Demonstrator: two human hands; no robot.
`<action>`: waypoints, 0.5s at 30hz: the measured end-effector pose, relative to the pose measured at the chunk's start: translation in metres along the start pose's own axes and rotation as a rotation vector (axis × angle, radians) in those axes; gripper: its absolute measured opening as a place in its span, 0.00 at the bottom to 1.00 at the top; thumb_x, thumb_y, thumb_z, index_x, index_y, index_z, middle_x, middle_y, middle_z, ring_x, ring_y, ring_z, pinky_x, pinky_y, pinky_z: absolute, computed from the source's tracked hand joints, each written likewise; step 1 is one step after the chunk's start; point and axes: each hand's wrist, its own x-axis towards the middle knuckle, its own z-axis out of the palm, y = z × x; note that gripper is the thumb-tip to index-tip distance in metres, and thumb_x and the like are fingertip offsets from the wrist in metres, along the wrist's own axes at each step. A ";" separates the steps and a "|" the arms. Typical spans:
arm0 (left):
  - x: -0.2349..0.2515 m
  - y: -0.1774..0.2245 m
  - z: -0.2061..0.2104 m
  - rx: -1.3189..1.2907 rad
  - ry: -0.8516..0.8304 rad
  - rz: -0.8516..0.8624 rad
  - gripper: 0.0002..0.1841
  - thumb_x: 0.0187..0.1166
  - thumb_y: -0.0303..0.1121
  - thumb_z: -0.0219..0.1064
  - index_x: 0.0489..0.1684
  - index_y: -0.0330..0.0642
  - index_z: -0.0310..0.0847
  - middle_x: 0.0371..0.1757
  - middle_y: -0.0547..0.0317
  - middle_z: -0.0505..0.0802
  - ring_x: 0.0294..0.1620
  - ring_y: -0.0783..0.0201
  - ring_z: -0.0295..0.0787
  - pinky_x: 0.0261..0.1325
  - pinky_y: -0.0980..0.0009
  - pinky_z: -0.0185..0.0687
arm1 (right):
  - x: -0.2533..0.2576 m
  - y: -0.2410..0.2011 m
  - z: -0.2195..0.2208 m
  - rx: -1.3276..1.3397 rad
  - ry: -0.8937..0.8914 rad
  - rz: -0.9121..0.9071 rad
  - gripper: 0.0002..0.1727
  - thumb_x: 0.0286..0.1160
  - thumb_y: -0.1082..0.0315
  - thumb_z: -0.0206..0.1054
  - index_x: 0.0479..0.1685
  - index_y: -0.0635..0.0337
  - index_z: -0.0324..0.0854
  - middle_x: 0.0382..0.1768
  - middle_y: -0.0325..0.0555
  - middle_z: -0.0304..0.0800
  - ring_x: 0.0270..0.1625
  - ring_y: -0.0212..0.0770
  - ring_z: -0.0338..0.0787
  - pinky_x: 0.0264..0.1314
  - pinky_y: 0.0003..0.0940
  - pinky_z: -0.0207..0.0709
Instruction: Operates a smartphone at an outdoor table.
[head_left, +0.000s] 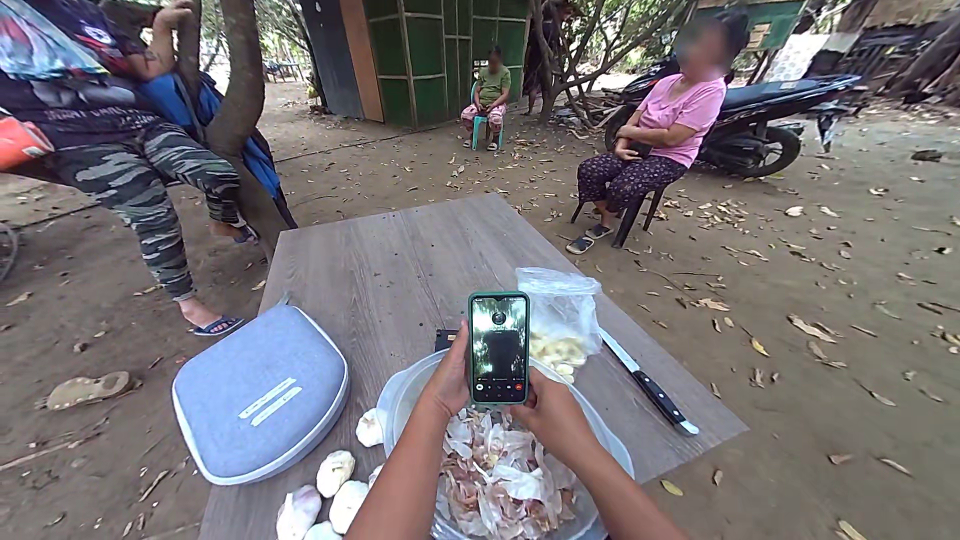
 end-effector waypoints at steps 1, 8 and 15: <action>0.000 -0.001 -0.001 -0.003 -0.012 0.007 0.34 0.92 0.59 0.29 0.69 0.46 0.76 0.51 0.51 0.94 0.55 0.59 0.93 0.61 0.61 0.88 | 0.000 0.000 0.000 0.001 0.002 0.000 0.23 0.73 0.62 0.74 0.65 0.61 0.78 0.41 0.49 0.89 0.44 0.48 0.90 0.55 0.51 0.80; -0.002 -0.001 -0.002 -0.001 -0.056 0.011 0.32 0.93 0.56 0.31 0.69 0.43 0.74 0.51 0.52 0.94 0.54 0.60 0.93 0.62 0.62 0.87 | 0.001 0.003 0.002 0.027 0.029 -0.017 0.25 0.72 0.64 0.75 0.68 0.61 0.78 0.43 0.50 0.91 0.45 0.48 0.91 0.57 0.52 0.81; -0.005 0.000 -0.003 0.016 -0.107 0.008 0.29 0.93 0.54 0.34 0.67 0.44 0.74 0.50 0.55 0.94 0.54 0.64 0.93 0.62 0.65 0.87 | 0.000 0.003 0.002 0.030 0.037 -0.013 0.26 0.73 0.64 0.75 0.70 0.60 0.78 0.45 0.50 0.91 0.46 0.48 0.91 0.58 0.51 0.81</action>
